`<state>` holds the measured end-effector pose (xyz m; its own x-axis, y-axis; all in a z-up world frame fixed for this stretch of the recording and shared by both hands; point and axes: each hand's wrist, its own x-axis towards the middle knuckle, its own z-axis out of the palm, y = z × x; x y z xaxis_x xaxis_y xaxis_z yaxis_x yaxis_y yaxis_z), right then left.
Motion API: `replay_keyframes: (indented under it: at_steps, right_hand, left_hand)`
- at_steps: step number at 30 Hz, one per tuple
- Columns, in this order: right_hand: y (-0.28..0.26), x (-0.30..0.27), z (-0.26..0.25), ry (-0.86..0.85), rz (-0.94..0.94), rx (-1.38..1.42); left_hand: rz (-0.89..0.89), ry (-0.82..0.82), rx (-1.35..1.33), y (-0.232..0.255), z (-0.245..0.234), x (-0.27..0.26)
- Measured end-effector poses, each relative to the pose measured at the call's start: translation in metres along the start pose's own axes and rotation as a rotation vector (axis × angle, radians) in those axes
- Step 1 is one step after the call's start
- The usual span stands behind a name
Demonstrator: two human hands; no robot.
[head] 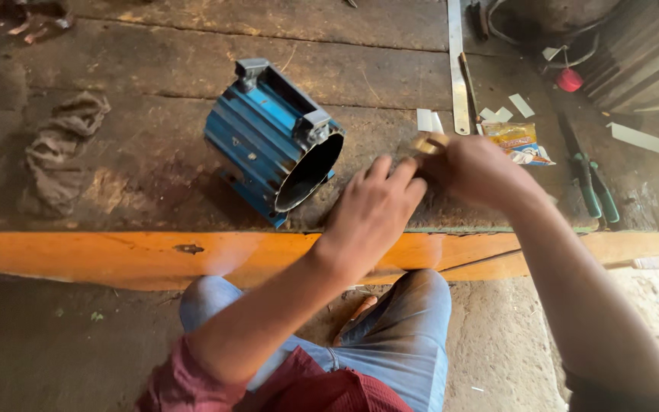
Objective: The person is repairing a blue electric motor by cutting small white paper strips with scissors and inserting them into the motor's slots. They repeatedly pick up the motor, insert the paper, and use pliers to adjust the components.
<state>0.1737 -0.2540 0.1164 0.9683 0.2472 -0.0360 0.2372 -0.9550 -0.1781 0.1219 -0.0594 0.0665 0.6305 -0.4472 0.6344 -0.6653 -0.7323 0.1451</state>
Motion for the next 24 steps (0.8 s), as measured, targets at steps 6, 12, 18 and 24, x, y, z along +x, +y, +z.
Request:
replay_keyframes:
  at_steps: [6, 12, 18, 24]
  right_hand:
    - [-0.006, -0.022, 0.009, 0.589, -0.119, 0.159]
    - [-0.068, -0.106, 0.035, 0.725, -0.265, 0.313]
    - [-0.111, -0.112, 0.053, 0.81, -0.471, 0.23]
    - [-0.132, -0.101, 0.054, 0.87, -0.601, 0.221]
  left_hand:
    - [0.115, -0.037, -0.063, -0.01, -0.014, 0.02]
    - [-0.096, 0.288, -0.61, 0.0, -0.052, -0.031]
    - [-0.415, 0.199, -0.943, 0.002, -0.079, -0.071]
    - [-0.542, 0.198, -1.004, -0.012, -0.09, -0.09]
